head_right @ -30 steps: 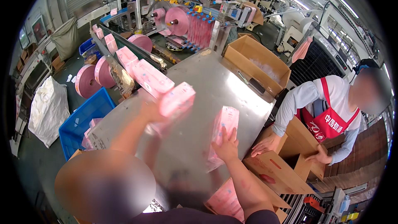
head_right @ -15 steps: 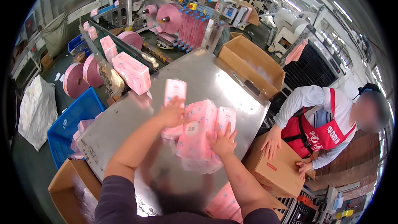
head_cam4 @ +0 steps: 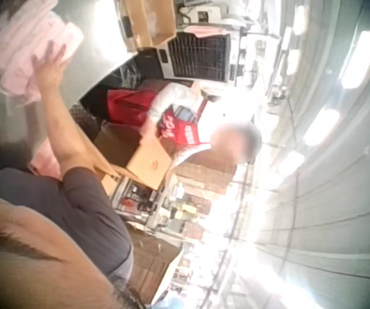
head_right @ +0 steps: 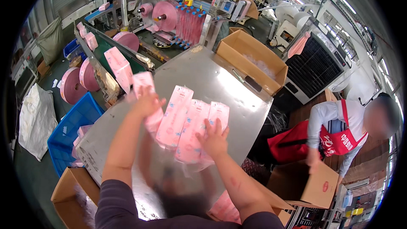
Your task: The person picks up cardboard sheets from a stack and folds them into boxes, then fills the boxes with stacks of pink-wrapped items from a table and pushes the completed boxes onto a conveyor belt.
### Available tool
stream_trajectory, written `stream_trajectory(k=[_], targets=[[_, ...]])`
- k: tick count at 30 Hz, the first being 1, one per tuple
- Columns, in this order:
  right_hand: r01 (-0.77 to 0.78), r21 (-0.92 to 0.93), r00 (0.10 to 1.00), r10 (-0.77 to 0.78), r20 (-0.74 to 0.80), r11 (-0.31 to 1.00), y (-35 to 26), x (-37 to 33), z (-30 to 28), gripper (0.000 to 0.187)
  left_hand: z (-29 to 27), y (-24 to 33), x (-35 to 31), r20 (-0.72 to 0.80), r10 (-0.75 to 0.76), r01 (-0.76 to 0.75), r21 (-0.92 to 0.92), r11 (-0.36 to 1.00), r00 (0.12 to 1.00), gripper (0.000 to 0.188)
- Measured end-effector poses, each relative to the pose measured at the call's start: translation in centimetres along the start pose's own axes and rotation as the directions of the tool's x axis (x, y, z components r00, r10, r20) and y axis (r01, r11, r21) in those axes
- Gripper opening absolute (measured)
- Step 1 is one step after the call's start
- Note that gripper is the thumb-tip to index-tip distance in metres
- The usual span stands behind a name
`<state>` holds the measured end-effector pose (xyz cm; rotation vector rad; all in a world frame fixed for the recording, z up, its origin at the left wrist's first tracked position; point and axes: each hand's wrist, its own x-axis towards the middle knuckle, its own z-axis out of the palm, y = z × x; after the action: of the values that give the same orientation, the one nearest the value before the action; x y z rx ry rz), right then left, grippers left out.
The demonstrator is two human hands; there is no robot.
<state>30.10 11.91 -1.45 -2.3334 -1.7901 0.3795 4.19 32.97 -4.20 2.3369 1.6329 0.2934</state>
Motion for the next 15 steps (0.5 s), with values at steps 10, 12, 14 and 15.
stream_trajectory(k=[10, 12, 14, 15], targets=[[-0.073, 0.016, 0.997, 0.074, -0.035, 0.997, 1.0, 0.6, -0.8, 0.078, -2.0, -1.2, 0.9, -0.304, -0.137, 0.093, -0.154, 0.984, 0.943, 0.050], [-0.120, -0.001, 0.993, 0.120, -0.023, 0.993, 0.5, 0.8, -1.0, 0.081, -1.6, -2.8, 1.4, -0.183, -0.160, 0.148, -0.078, 0.986, 0.970, 0.051], [-0.171, -0.002, 0.984, 0.171, -0.044, 0.985, 1.0, 1.1, -0.9, 0.083, -3.6, -0.9, -1.1, 0.003, -0.123, 0.122, 0.055, 0.991, 0.992, 0.052], [-0.141, 0.008, 0.989, 0.141, -0.035, 0.990, 1.8, 1.3, -1.1, 0.083, -3.1, -1.2, -2.6, 0.006, -0.038, 0.038, 0.016, 0.999, 0.999, 0.052]])
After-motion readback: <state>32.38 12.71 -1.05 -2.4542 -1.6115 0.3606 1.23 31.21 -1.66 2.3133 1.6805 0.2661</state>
